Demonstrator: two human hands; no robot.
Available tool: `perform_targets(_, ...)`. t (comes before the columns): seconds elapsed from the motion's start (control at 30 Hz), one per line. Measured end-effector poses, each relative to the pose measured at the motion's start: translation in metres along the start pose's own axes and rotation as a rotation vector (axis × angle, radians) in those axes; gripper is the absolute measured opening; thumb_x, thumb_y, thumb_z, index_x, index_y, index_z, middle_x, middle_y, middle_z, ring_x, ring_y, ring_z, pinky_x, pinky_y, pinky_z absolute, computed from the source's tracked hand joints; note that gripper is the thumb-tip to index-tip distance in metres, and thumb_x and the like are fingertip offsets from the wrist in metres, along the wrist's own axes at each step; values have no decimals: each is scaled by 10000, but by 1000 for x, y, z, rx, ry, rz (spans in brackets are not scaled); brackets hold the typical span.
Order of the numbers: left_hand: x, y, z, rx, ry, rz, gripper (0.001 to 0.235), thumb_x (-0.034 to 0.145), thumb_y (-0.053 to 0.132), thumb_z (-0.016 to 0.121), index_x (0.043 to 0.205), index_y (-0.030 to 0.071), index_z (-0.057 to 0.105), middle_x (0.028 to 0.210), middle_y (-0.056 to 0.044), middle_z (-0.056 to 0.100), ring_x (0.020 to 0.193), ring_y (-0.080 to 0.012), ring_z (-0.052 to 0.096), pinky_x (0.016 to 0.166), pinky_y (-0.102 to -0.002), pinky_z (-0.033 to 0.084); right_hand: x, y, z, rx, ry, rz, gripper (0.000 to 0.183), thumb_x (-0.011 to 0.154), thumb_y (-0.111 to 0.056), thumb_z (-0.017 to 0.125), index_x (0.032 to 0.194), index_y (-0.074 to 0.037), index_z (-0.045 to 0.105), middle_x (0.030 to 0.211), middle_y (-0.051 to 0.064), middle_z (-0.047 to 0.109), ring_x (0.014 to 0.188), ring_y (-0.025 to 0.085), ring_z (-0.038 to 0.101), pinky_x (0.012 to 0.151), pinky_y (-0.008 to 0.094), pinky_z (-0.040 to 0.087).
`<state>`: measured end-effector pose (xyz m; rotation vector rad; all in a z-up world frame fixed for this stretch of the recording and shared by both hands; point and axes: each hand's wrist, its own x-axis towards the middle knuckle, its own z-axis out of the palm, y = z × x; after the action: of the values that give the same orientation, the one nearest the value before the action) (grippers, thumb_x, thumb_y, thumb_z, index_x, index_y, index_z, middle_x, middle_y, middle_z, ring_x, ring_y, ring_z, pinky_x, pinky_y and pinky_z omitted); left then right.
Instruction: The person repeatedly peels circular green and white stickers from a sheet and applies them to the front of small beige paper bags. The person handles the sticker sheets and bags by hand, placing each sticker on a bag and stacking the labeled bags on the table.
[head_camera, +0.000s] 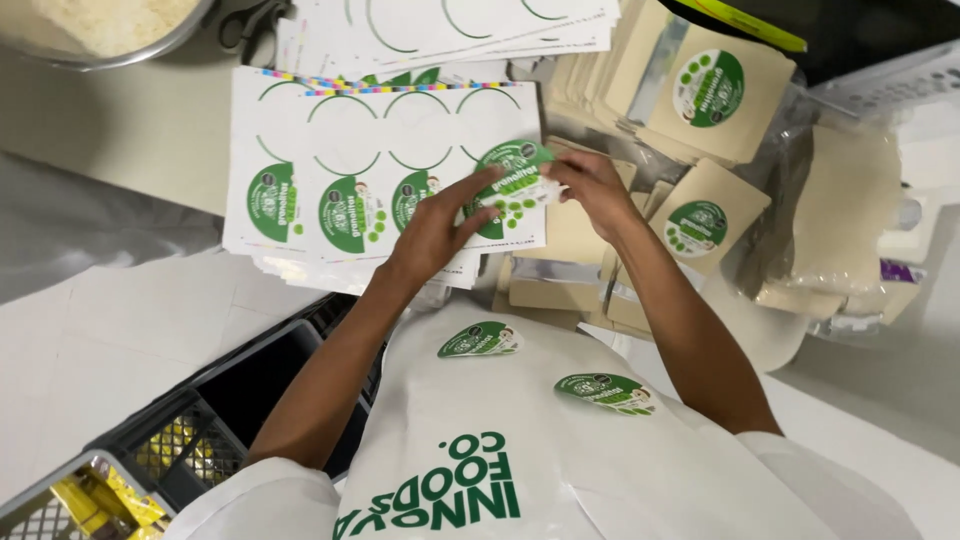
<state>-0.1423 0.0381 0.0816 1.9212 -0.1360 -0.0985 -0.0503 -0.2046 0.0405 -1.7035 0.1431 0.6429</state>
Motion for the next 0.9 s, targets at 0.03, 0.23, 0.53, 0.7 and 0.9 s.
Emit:
perform_targets(0.03, 5, -1, 8, -5, -19, 8, 466, 984, 237, 725, 1430, 168, 611, 1426, -114, 627, 1298, -303, 610, 1126, -458, 476, -8, 12, -12, 6, 20, 4, 290, 953, -285, 757, 1026, -14, 688, 896, 25, 618, 838, 155, 664, 649, 229, 543)
perform_targets(0.23, 34, -32, 78, 296, -342, 98, 994, 863, 750, 679, 1571, 111, 397, 1615, -176, 391, 1375, -413, 526, 1082, -570, 486, -60, 73, -81, -32, 446, -24, 287, 929, -304, 822, 1002, -44, 723, 870, 35, 567, 860, 145, 595, 645, 239, 553)
perform_targets(0.53, 35, -100, 105, 754, -382, 239, 399, 1048, 513, 536, 1194, 165, 665, 1256, 3, 529, 1137, -218, 543, 944, -444, 422, -96, 96, -77, 47, 520, 42, 228, 945, -258, 797, 1019, -51, 737, 880, 44, 617, 852, 144, 627, 639, 220, 516)
perform_targets(0.7, 40, -93, 137, -15, -186, -420, 569, 953, 719, 603, 1023, 166, 720, 960, -30, 684, 876, -250, 737, 740, -406, 584, -83, 99, -55, 11, 417, 50, 185, 944, -281, 786, 974, -102, 749, 846, 22, 641, 855, 120, 612, 684, 228, 470)
perform_targets(0.9, 45, -78, 136, 444, -155, -236, 114, 1009, 319, 597, 996, 209, 623, 884, 1, 647, 804, -236, 738, 677, -407, 589, -58, 135, -52, -175, 461, 91, 175, 947, -325, 786, 943, -152, 758, 858, 41, 718, 862, 129, 667, 702, 292, 504)
